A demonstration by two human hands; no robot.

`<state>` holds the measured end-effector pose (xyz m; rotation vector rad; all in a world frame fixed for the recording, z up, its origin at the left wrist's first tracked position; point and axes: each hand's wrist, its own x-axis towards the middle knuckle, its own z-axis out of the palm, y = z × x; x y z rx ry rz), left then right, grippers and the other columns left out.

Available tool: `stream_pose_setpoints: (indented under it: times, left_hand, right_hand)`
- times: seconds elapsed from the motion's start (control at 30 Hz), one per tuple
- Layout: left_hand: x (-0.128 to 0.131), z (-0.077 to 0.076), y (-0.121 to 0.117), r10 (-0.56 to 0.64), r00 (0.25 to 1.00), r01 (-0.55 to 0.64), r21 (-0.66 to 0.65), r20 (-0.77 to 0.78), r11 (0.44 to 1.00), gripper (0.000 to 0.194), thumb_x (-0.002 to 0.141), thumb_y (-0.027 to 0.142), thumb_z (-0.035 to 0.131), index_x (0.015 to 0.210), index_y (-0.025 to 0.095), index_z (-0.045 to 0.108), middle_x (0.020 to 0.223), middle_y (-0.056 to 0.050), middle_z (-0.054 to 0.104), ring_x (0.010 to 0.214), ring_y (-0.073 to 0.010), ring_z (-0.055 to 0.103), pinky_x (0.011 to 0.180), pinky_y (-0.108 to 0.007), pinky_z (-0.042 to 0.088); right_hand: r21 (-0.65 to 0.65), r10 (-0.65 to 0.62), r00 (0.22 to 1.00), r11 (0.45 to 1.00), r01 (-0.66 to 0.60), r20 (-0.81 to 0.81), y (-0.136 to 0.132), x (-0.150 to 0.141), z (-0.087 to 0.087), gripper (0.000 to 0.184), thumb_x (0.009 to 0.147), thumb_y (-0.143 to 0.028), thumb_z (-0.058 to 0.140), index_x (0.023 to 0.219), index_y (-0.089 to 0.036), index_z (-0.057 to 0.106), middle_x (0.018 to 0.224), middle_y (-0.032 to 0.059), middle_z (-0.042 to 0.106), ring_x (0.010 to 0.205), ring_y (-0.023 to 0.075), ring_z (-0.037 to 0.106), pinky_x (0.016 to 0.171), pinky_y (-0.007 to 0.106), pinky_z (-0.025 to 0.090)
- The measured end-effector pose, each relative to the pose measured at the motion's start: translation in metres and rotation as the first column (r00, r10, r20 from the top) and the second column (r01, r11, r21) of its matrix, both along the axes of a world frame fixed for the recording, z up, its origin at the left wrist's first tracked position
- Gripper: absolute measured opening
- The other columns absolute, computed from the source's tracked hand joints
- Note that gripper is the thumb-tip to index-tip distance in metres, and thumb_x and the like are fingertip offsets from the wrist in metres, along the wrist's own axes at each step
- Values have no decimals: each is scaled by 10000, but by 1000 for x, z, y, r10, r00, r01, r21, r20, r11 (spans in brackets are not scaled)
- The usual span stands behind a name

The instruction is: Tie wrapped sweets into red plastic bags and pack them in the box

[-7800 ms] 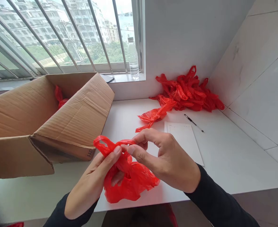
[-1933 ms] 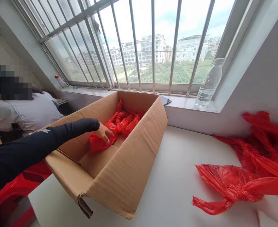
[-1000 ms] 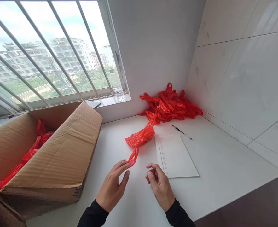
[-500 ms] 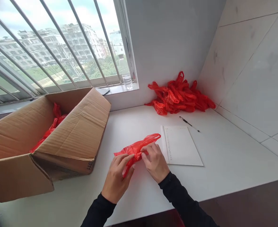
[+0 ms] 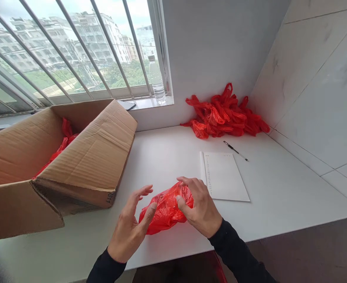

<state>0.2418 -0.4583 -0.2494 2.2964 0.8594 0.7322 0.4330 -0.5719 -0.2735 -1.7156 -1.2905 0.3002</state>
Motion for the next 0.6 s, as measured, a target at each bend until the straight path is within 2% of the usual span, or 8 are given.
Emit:
stream_pose_setpoints:
  times: [0.1,0.2,0.27,0.37,0.43,0.5,0.57,0.6]
  left_hand:
    - [8,0,-11,-110,993,111,17,-44,994,369,926,355,622,1285,294,563,1222,-52,623,1161,-233,548,993,-412,452]
    - [6,-2,-19,-206,975,212,86,-78,973,371,894,316,670,1255,284,589,1220,-62,613,1147,-251,532,977,-420,444]
    - [3,-5,-22,-256,963,266,138,-83,954,228,896,237,662,1120,268,640,1114,-48,645,1065,-239,547,944,-409,436]
    - [-1,-6,-23,-263,964,266,133,-44,955,92,934,157,593,925,239,636,913,-17,655,930,-199,559,876,-366,433]
    - [-4,-5,-20,-228,974,226,99,3,969,88,959,171,562,918,227,617,911,-17,654,915,-187,566,863,-347,434]
    - [-10,-2,-13,-108,991,109,-13,77,994,86,975,231,554,913,227,613,907,-12,649,886,-175,574,836,-323,436]
    - [-16,1,-6,57,991,-36,-169,120,985,149,982,320,549,885,227,612,854,-1,638,817,-164,580,772,-297,443]
    - [-18,2,-2,120,985,-89,-233,123,968,188,983,361,544,869,226,609,817,5,630,777,-160,582,739,-289,447]
  right_hand:
    - [-30,101,995,995,-100,22,2,-7,5,172,949,-257,570,1114,-262,618,1029,21,668,985,217,589,978,461,422]
    - [-49,174,984,984,-173,27,-8,-5,8,184,947,-306,603,1129,-274,604,1068,19,658,1025,217,589,1018,475,409]
    - [-101,245,966,967,-236,86,-17,-1,8,233,912,-305,658,1136,-284,596,1083,14,641,1019,212,592,1100,517,341]
    - [-126,293,937,954,-273,191,-26,2,4,140,907,-200,628,1025,-268,592,986,-10,636,935,182,604,1171,544,238]
    - [-80,258,944,966,-247,205,-28,4,4,102,933,-158,549,967,-253,561,916,-18,629,885,170,601,1164,538,255]
    - [-35,158,974,987,-154,163,-31,7,7,67,962,-197,506,968,-250,546,919,-3,628,904,187,599,1111,511,338]
    - [-60,14,998,998,-10,56,-34,11,13,73,986,-297,496,975,-259,556,943,11,632,874,198,597,866,397,499]
    - [-106,-51,999,993,50,-11,-35,12,17,112,991,-352,494,979,-265,563,951,12,634,813,192,591,678,333,498]
